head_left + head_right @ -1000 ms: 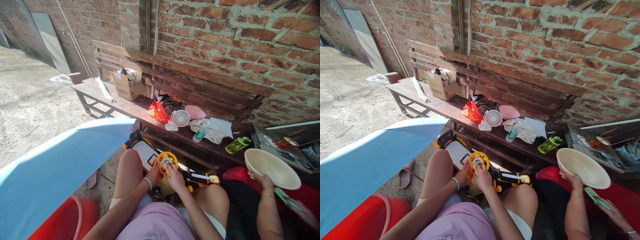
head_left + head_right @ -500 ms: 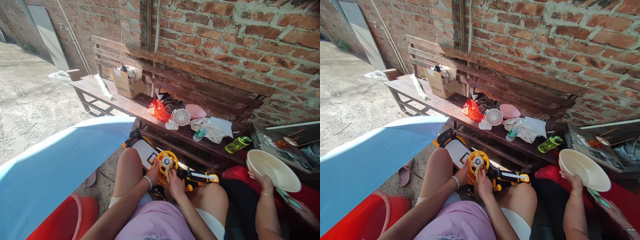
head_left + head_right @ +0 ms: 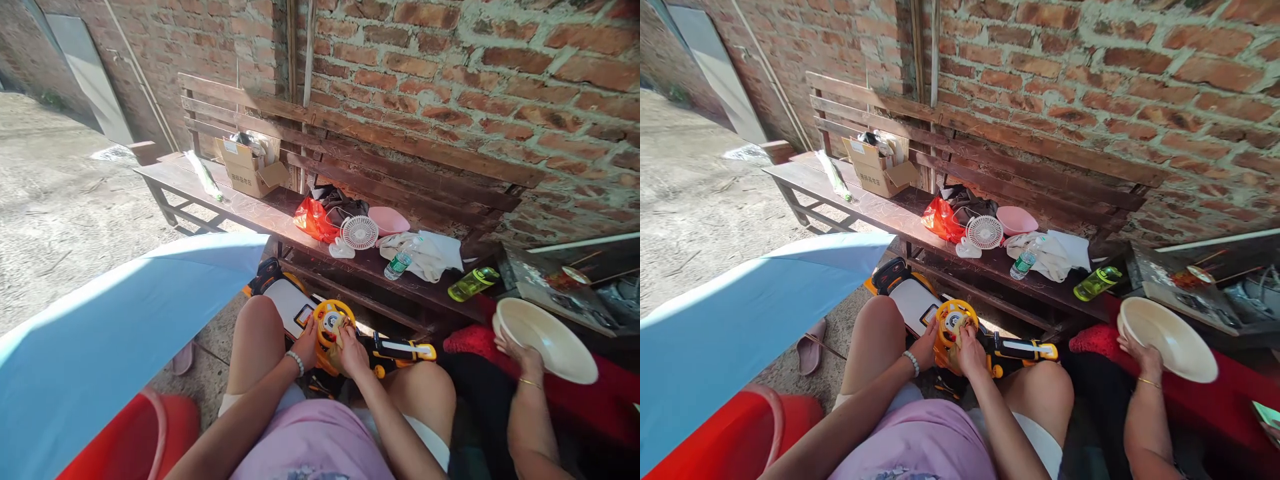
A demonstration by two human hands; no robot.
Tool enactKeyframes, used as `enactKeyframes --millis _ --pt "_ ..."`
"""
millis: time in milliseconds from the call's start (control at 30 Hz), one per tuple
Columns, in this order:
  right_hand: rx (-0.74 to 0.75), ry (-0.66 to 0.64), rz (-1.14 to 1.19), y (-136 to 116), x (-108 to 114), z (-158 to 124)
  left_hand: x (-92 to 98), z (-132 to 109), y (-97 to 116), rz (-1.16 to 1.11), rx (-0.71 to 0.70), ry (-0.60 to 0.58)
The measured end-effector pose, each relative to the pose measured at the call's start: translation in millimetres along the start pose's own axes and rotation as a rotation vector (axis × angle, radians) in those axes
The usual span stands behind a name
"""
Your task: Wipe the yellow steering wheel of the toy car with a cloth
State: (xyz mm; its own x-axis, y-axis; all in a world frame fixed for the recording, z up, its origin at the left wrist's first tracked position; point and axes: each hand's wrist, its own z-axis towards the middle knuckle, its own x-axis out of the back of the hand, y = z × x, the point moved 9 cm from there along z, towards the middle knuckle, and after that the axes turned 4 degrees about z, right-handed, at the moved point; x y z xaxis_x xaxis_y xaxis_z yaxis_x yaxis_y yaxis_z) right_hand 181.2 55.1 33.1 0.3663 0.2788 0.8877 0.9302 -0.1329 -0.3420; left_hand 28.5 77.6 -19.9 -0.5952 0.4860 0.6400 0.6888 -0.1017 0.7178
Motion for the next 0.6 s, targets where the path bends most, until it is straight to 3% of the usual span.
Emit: enactKeyframes --millis 133,333,600 --pt "0.028 -0.043 -0.022 -11.2 -10.0 -8.7 -4.0 -0.6 -4.2 0.006 0.068 -0.039" --pt "0.111 -0.077 0.032 -23.0 -27.4 -25.2 -6.3 0.2 -3.1 0.033 0.049 -0.04" --pt "0.119 -0.047 0.111 -20.3 -27.6 -27.7 -2.9 0.7 0.8 -0.075 0.077 0.003"
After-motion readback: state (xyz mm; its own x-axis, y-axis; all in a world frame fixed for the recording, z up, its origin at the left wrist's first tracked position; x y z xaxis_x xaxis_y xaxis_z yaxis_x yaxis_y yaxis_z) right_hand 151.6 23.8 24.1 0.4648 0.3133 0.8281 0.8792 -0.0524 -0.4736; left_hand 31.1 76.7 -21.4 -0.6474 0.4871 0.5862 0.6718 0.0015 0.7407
